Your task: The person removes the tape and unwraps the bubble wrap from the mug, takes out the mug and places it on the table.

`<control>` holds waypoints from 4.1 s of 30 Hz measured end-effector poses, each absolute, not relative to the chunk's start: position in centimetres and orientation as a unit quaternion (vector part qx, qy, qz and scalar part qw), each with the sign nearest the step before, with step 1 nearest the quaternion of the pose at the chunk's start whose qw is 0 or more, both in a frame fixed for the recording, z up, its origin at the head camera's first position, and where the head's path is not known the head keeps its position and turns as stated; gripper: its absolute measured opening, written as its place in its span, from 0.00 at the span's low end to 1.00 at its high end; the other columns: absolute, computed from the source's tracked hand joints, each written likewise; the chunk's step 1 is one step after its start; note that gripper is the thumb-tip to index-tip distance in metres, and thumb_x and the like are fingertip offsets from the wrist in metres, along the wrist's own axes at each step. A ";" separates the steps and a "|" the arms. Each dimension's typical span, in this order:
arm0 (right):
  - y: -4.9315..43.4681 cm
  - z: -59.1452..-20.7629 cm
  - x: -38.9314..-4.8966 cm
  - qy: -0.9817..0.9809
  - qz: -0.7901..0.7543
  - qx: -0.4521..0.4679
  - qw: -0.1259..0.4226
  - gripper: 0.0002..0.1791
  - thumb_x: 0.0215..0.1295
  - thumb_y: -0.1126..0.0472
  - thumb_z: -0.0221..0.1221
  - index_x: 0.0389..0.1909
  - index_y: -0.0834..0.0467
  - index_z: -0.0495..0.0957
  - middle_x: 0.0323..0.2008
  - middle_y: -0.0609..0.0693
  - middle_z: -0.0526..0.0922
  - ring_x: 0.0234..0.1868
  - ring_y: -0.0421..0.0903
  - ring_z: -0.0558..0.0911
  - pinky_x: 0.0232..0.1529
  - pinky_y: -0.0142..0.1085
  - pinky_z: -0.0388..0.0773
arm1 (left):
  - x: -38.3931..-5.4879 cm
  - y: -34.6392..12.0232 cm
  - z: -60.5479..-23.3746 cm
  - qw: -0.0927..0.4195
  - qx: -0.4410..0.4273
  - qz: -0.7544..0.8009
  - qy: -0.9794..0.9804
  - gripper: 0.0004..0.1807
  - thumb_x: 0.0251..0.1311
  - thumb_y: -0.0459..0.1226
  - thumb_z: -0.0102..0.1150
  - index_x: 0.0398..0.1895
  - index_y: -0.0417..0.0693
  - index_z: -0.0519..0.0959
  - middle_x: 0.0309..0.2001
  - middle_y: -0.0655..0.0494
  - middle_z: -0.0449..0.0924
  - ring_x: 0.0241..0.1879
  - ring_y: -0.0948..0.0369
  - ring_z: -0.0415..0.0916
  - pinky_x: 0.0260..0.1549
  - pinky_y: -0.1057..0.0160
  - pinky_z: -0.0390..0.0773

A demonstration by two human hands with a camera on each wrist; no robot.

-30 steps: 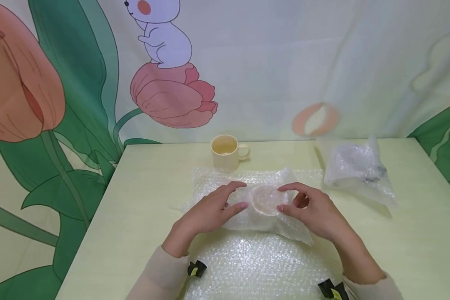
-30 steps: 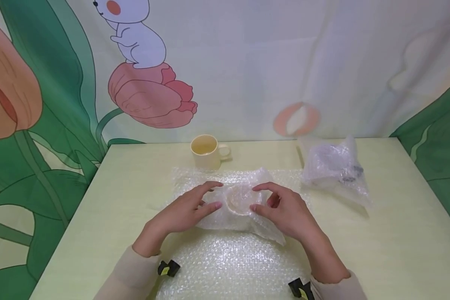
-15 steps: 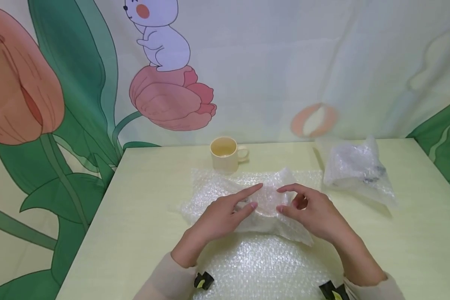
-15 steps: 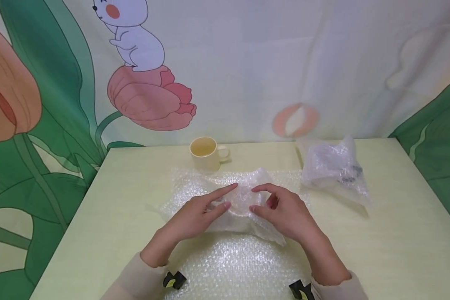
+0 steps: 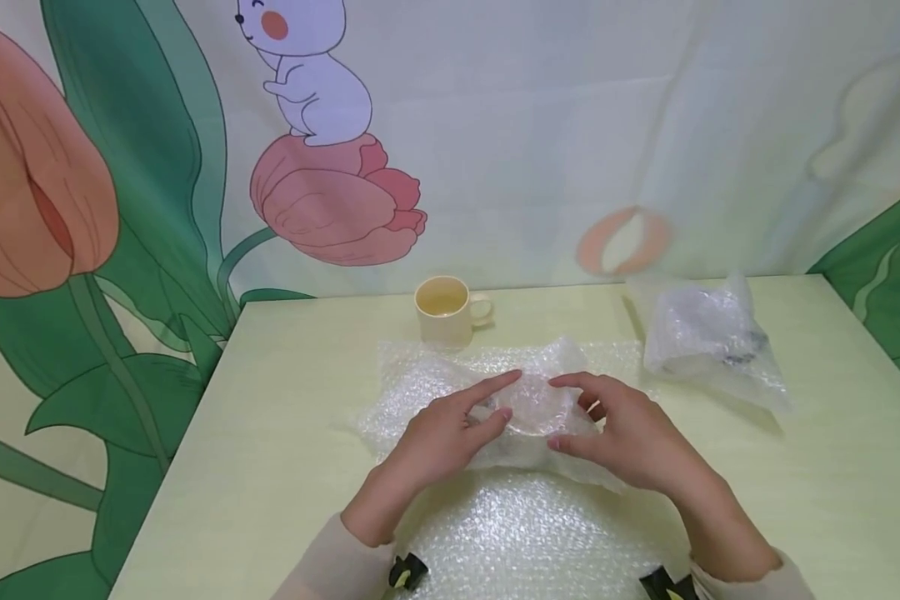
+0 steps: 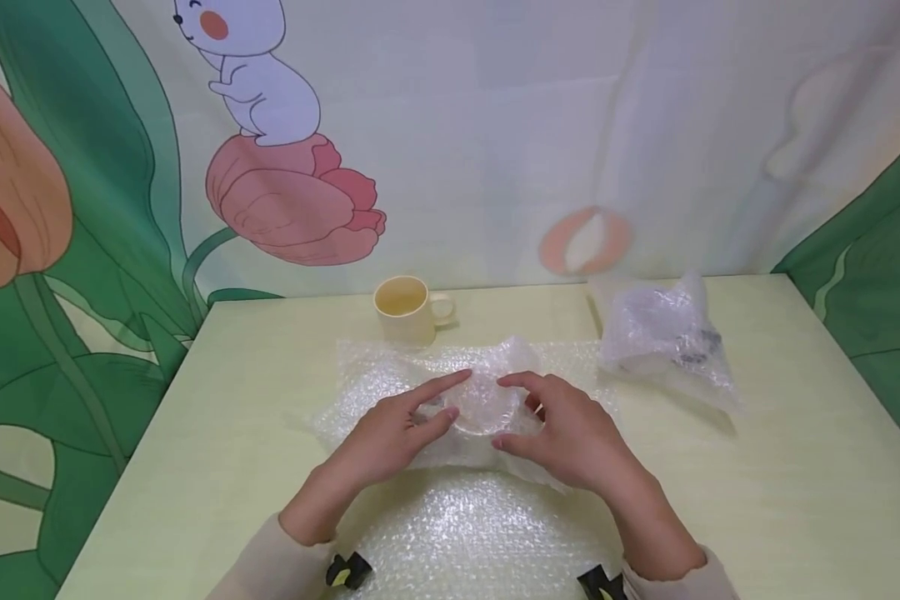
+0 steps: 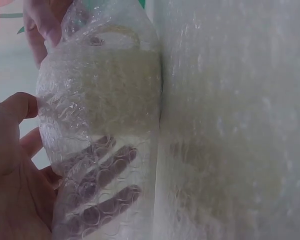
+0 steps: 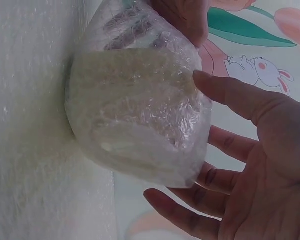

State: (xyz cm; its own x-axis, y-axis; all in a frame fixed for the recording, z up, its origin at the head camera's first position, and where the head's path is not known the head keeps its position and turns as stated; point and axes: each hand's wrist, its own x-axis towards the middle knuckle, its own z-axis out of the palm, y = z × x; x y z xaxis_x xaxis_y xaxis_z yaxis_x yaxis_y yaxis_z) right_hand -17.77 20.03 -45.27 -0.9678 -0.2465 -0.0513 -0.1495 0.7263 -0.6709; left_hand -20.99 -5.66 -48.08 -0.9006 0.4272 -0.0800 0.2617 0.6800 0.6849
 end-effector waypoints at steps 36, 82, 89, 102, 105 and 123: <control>22.9 -43.1 -17.4 0.916 -0.376 -0.129 0.054 0.26 0.71 0.59 0.62 0.69 0.45 0.74 0.53 0.53 0.85 0.50 0.48 0.87 0.50 0.47 0.84 | -21.0 -6.0 -48.0 0.122 0.196 0.346 0.909 0.27 0.74 0.63 0.49 0.72 0.99 0.58 0.71 0.62 0.76 0.57 0.58 0.85 0.60 0.42 0.77; 16.0 -42.5 -12.9 0.911 -0.335 -0.239 -0.029 0.44 0.69 0.55 0.67 0.81 0.53 0.57 0.77 0.53 0.65 0.77 0.55 0.66 0.69 0.60 0.71 | -20.9 -5.8 -48.0 0.122 0.197 0.357 0.905 0.27 0.73 0.61 0.52 0.73 0.97 0.60 0.69 0.62 0.78 0.53 0.58 0.86 0.58 0.44 0.79; 16.5 -42.4 -13.5 0.925 -0.329 -0.188 -0.001 0.46 0.69 0.53 0.66 0.82 0.54 0.54 0.79 0.59 0.59 0.78 0.62 0.61 0.69 0.66 0.68 | -21.0 -5.8 -48.1 0.120 0.200 0.357 0.904 0.28 0.74 0.61 0.52 0.73 0.96 0.59 0.71 0.61 0.75 0.54 0.56 0.86 0.59 0.43 0.79; 18.3 -41.8 -14.0 0.935 -0.332 -0.121 0.020 0.44 0.71 0.51 0.64 0.81 0.56 0.54 0.78 0.61 0.60 0.77 0.65 0.62 0.69 0.68 0.64 | -21.0 -5.8 -48.0 0.122 0.196 0.364 0.902 0.28 0.73 0.60 0.53 0.72 0.96 0.61 0.71 0.61 0.76 0.54 0.58 0.86 0.58 0.44 0.80; 18.8 -41.7 -14.3 0.938 -0.331 -0.105 0.024 0.38 0.72 0.51 0.62 0.77 0.56 0.59 0.74 0.60 0.65 0.65 0.61 0.75 0.61 0.62 0.73 | -21.0 -5.8 -48.0 0.125 0.196 0.365 0.901 0.28 0.73 0.60 0.53 0.73 0.96 0.60 0.71 0.61 0.76 0.54 0.58 0.86 0.57 0.44 0.80; 21.4 -43.4 -17.0 0.946 -0.300 -0.086 0.084 0.20 0.79 0.60 0.45 0.63 0.62 0.77 0.58 0.61 0.82 0.56 0.59 0.82 0.51 0.54 0.79 | -21.0 -6.0 -48.1 0.125 0.198 0.361 0.903 0.27 0.74 0.62 0.50 0.73 0.97 0.59 0.72 0.63 0.74 0.55 0.60 0.86 0.57 0.44 0.79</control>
